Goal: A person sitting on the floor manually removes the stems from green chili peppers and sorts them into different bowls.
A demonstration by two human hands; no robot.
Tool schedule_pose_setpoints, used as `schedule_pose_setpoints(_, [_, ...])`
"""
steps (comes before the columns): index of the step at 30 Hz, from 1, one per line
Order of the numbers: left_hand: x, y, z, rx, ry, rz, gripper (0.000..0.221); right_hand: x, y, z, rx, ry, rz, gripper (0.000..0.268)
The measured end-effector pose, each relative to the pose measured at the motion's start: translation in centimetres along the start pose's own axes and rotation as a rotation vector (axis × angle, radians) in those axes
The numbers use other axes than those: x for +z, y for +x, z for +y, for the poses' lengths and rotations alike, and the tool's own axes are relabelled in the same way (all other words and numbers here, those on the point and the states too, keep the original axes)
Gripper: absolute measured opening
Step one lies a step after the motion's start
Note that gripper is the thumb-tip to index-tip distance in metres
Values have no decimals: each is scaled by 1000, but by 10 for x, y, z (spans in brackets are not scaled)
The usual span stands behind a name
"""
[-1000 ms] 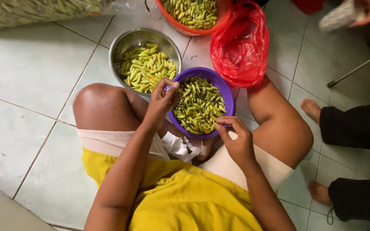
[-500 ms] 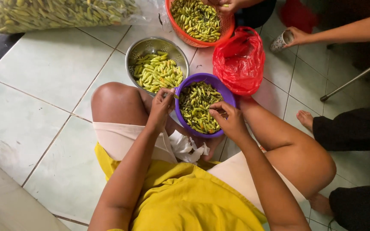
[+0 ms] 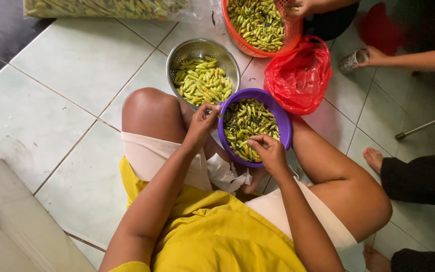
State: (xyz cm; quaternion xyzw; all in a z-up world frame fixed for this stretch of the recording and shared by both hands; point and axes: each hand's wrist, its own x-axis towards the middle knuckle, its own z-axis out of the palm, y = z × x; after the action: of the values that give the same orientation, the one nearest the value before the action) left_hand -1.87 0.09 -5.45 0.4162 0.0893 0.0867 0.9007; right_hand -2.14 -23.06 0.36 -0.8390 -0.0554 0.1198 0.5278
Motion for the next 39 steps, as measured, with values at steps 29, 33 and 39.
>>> schedule_pose_setpoints(29, [35,-28,-19,-186,-32,-299,26,28,9,3,17,520,-52,18])
schedule_pose_setpoints(33, [35,-20,-13,-185,-33,-285,29,36,29,13,-34,493,-144,19])
schedule_pose_setpoints(39, [32,-12,-18,-172,-98,-206,18,38,51,19,-8,472,-105,15])
